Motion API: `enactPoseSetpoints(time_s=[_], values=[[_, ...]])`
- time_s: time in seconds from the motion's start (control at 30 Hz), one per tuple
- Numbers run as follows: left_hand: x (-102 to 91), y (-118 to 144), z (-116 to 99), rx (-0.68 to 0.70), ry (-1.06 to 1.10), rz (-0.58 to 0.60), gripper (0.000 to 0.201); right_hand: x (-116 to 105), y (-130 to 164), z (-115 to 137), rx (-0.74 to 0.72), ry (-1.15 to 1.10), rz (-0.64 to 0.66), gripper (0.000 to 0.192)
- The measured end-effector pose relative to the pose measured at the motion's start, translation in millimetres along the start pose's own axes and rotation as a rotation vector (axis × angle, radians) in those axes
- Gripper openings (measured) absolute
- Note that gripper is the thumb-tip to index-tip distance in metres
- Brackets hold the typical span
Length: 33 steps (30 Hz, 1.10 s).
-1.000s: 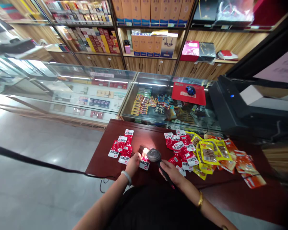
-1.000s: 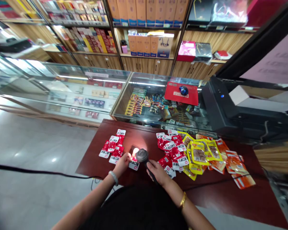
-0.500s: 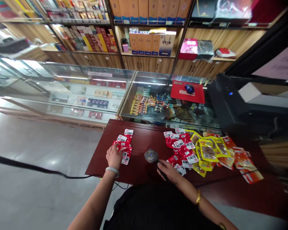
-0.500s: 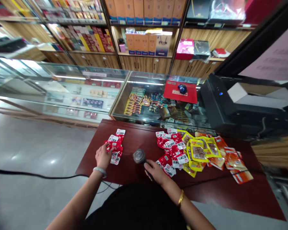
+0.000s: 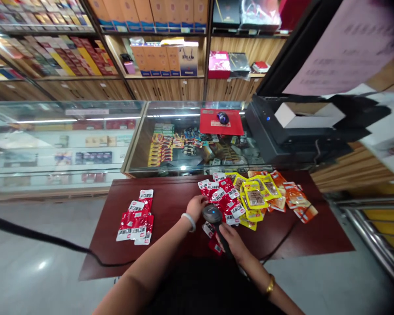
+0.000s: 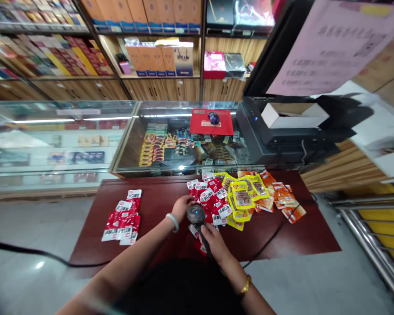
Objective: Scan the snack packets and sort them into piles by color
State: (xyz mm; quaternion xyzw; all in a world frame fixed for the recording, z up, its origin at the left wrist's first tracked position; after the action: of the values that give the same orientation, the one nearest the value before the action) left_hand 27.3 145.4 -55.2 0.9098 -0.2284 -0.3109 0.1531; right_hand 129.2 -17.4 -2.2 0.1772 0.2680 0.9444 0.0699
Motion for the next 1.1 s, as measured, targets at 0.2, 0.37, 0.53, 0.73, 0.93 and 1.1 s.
enactPoseSetpoints(time_s=[0.2, 0.37, 0.53, 0.73, 0.93, 1.1], values=[[24.3, -27.3, -52.6, 0.097, -0.301, 0.019, 0.051, -27.8, 2.9, -2.3, 0.011, -0.08, -0.075, 0.053], [43.9, -30.6, -68.6, 0.087, -0.635, 0.042, 0.056, -43.8, 4.3, -8.5, 0.017, -0.112, -0.13, 0.053], [48.2, -25.7, -58.7, 0.08, -0.674, 0.073, 0.04, -40.4, 7.4, -8.4, 0.023, -0.126, -0.118, 0.053], [41.5, -25.3, -64.4, 0.203, -0.666, 0.061, 0.082, -31.7, 7.6, -5.8, 0.004, -0.076, -0.121, 0.053], [41.8, -24.6, -75.2, 0.268, -0.676, 0.086, 0.059, -38.7, 11.7, -3.3, 0.014, -0.051, -0.153, 0.053], [15.8, -0.4, -29.2, 0.049, -0.413, 0.072, 0.038, -33.2, 14.7, 2.0, 0.01, -0.02, -0.139, 0.051]])
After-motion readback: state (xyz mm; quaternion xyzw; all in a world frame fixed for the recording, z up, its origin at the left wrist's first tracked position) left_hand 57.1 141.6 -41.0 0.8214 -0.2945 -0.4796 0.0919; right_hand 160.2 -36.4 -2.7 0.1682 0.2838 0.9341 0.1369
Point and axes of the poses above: each hand's wrist, its own y-axis away from the middle knuckle, its own x-axis out of the palm, z = x × y, the point moved 7 cm from there along -y, towards the middle knuckle, and after that the axes turned 6 degrees about -x, right-handed, at the moved point
